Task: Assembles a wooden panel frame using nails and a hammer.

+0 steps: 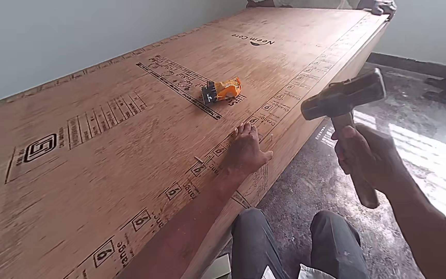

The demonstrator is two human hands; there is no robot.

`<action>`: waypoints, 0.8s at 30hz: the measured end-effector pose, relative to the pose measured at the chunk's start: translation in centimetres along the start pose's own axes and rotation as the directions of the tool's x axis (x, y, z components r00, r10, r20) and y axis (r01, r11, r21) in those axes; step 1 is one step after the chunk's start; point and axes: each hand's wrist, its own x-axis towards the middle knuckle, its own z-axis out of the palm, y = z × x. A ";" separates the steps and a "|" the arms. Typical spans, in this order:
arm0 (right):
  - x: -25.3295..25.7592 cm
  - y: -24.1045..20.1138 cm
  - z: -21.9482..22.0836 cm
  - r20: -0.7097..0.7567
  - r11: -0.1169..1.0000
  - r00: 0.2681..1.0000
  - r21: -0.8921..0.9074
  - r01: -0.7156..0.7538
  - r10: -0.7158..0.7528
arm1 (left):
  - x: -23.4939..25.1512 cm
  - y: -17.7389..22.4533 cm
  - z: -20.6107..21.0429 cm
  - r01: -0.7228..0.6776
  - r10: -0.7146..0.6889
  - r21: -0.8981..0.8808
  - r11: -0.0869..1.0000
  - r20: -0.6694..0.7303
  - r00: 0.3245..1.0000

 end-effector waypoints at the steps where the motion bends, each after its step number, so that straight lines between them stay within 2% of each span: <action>1: 0.8 -1.7 -0.7 0.021 0.995 0.999 -0.094 0.045 -0.043 | 0.1 0.0 0.0 0.022 -0.023 0.024 0.999 0.019 1.000; 3: 2.2 -5.2 -1.5 0.047 0.963 0.988 -0.220 0.153 -0.146 | 0.1 0.0 0.0 0.018 -0.019 0.054 0.998 0.019 1.000; 5: 3.4 -7.9 -1.3 0.073 0.932 0.964 -0.245 0.266 -0.256 | 0.1 0.0 0.1 0.004 -0.005 0.059 0.998 0.020 1.000; 7: 4.2 -8.6 -0.2 0.140 0.912 0.956 -0.291 0.289 -0.258 | 0.1 -0.1 0.2 -0.008 0.007 0.060 0.998 0.015 1.000; 8: 4.3 -8.1 0.3 0.206 0.894 0.963 -0.377 0.240 -0.171 | 0.0 -0.1 0.2 -0.011 0.011 0.059 0.998 0.012 1.000; 9: 4.3 -7.3 0.9 0.282 0.858 0.959 -0.487 0.164 -0.023 | 0.0 -0.1 0.1 -0.015 0.014 0.061 0.998 0.020 1.000; 10: 4.6 -6.7 1.6 0.354 0.806 0.919 -0.587 0.073 0.175 | 0.0 0.0 0.0 -0.019 0.018 0.064 0.998 0.021 1.000; 11: 5.0 -5.9 2.2 0.380 0.761 0.871 -0.648 0.012 0.311 | -0.1 0.1 0.0 -0.022 0.020 0.063 0.998 0.028 0.999; 12: 5.1 -5.4 2.4 0.374 0.747 0.853 -0.664 -0.027 0.363 | -0.2 0.2 0.0 -0.028 0.025 0.062 0.998 0.038 0.999; 14: 5.2 -5.7 1.8 0.346 0.791 0.891 -0.611 -0.023 0.294 | -0.1 0.2 -0.3 -0.032 0.031 0.050 0.998 0.034 0.999; 17: 4.3 -8.2 0.0 0.172 0.932 0.982 -0.339 0.127 -0.071 | -0.2 0.3 -0.6 -0.019 0.018 0.017 1.000 0.056 0.998; 19: 4.7 -9.5 -1.3 0.025 0.953 0.961 -0.126 0.277 -0.276 | -0.2 0.2 -0.5 -0.016 0.015 0.014 1.000 0.045 0.999; 20: 5.0 -9.8 -1.6 -0.040 0.947 0.948 -0.073 0.313 -0.316 | -0.2 0.2 -0.4 -0.014 0.013 0.012 1.000 0.038 0.999; 21: 5.1 -9.6 -1.5 -0.060 0.943 0.944 -0.097 0.319 -0.325 | -0.2 0.1 -0.3 -0.015 0.014 0.013 1.000 0.037 0.999; 22: 4.8 -8.8 -1.0 -0.020 0.938 0.954 -0.188 0.292 -0.300 | -0.2 0.1 -0.2 -0.015 0.015 0.015 1.000 0.040 0.999; 23: 4.3 -7.7 -0.2 0.080 0.920 0.973 -0.318 0.231 -0.217 | -0.1 0.1 -0.2 -0.014 0.013 0.015 1.000 0.045 0.999; 24: 4.0 -6.4 0.9 0.206 0.875 0.977 -0.462 0.147 -0.056 | -0.1 0.1 -0.2 -0.017 0.016 0.023 1.000 0.046 0.999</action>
